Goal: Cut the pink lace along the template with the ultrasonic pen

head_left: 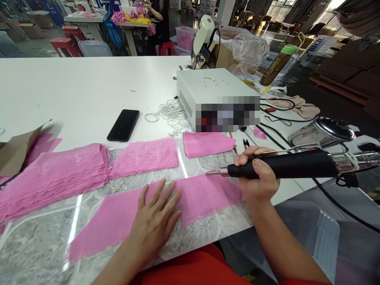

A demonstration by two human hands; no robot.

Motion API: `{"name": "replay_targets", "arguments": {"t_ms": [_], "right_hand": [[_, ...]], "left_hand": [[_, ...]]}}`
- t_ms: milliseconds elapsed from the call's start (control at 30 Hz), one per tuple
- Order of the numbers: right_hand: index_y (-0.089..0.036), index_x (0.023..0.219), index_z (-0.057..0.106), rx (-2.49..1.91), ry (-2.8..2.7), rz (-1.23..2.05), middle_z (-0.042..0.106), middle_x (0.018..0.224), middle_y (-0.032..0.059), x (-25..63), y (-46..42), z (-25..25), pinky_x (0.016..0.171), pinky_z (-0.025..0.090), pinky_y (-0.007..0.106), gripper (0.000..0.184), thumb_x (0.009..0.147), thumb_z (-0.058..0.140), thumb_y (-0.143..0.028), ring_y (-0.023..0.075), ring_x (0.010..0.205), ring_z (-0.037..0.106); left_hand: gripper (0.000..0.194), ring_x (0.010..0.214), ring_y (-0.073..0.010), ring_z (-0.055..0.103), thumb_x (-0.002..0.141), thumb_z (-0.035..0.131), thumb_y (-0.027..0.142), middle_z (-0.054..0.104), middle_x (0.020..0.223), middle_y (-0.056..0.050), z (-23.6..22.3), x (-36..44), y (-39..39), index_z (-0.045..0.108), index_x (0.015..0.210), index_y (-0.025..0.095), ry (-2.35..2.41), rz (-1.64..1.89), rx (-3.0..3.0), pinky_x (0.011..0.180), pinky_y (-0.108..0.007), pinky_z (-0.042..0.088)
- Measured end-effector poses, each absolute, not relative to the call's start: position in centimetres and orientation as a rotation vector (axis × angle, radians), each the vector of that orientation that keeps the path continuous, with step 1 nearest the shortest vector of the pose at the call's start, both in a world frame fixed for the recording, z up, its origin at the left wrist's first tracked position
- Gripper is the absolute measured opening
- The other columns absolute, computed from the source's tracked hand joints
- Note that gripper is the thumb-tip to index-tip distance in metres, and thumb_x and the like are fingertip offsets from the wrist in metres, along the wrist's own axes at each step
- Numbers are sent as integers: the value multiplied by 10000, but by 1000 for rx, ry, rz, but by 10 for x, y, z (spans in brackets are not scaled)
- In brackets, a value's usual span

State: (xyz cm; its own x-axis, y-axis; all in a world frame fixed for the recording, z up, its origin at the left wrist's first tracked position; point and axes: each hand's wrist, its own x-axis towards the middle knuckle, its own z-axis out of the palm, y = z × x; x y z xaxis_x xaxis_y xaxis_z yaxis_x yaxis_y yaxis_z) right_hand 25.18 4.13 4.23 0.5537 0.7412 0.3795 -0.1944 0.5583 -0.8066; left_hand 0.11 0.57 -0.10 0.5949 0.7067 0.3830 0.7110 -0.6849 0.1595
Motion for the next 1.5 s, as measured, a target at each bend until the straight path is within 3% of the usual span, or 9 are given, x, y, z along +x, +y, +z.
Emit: {"name": "replay_targets", "arguments": {"t_ms": [333,600,1200,1500], "right_hand": [[-200,762,558,-812,-826,617,553,754,-22,253,43,43,545,469,297,115,662,611,-188,109,563,529],[-190,712,540,-846,-668,425,525,710,-32,275,41,49,511,431,258,98,618,565,-200,88,535,492],[-207,752,541,-844,-797,453,547,734,-29,268,46,40,545,473,290,105,681,617,-190,104,557,529],[-193,741,532,-865,-682,434,522,723,-25,281,32,45,517,445,260,129,629,593,-211,88,538,509]], "left_hand": [[345,1314,-280,438,966,432,295,567,1346,-33,-1,1,7,570,1275,226,-1229,-696,-2800,1146,-464,141],[360,1321,-272,434,959,440,279,572,1339,-52,-4,0,7,553,1298,241,-1214,-713,-2795,1153,-472,137],[394,1349,-300,388,942,468,264,533,1378,-66,-1,-2,11,526,1327,208,-1137,-619,-2821,1153,-484,122],[411,1336,-294,412,937,470,280,555,1355,-64,-2,-4,12,510,1344,245,-1135,-619,-2823,1148,-488,138]]}}
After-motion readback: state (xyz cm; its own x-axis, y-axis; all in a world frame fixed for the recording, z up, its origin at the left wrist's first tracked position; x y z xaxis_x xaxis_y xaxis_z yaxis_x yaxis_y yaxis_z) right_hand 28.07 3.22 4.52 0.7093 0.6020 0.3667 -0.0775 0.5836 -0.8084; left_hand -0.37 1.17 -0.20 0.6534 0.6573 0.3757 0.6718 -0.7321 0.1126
